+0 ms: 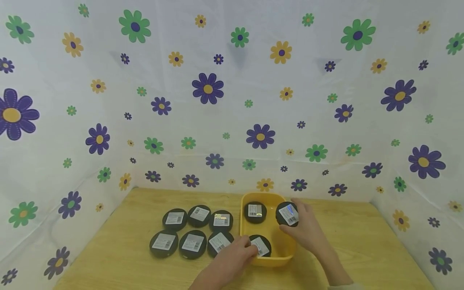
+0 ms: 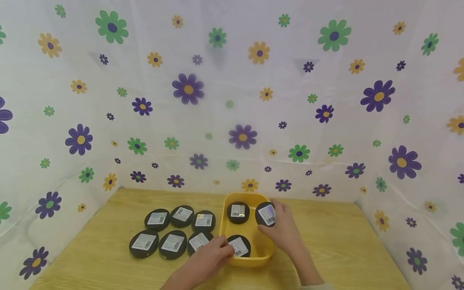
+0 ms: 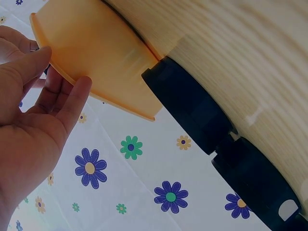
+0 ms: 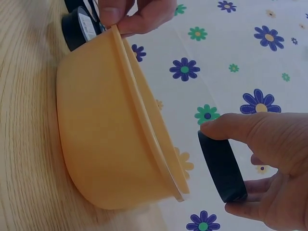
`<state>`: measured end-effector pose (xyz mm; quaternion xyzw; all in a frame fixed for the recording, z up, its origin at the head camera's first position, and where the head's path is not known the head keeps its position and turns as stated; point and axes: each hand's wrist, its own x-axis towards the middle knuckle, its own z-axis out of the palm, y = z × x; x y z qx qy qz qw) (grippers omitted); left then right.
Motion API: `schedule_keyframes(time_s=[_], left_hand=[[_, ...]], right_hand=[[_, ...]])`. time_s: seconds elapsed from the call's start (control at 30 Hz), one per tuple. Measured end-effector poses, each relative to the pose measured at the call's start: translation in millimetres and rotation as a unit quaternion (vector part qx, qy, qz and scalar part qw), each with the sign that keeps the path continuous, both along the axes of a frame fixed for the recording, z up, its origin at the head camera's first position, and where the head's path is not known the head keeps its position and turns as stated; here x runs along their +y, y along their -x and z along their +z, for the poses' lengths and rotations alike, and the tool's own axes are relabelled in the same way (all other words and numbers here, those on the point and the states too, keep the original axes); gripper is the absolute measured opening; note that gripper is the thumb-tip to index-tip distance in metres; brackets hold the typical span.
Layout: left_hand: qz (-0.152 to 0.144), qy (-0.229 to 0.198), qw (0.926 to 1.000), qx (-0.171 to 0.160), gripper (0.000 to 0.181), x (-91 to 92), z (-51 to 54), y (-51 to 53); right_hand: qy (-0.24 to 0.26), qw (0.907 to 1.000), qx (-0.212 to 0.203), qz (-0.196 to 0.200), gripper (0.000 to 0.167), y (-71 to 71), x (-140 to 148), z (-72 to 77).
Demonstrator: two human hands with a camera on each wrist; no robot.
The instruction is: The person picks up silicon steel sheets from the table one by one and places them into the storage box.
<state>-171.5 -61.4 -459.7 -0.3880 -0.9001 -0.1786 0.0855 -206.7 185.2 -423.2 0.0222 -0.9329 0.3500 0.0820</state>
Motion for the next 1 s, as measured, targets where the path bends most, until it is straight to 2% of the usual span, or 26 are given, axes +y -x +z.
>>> schedule_keyframes(time_s=[0.23,0.53,1.0], left_hand=[[0.005,0.001,1.0,-0.004,0.008,0.6,-0.5,0.1],[0.002,0.001,0.9993,0.038,0.008,1.0,-4.4,1.2],[0.0,-0.005,0.9995,0.033,0.007,0.2,-5.0,1.8]], right_hand=[[0.004,1.0,-0.001,0.004,0.087,1.4,-7,-4.6],[0.0,0.9997,0.013,0.02,0.089,3.3,-14,-13.8],[-0.028,0.9991,0.013,0.03,0.086,8.7,-25,-26.8]])
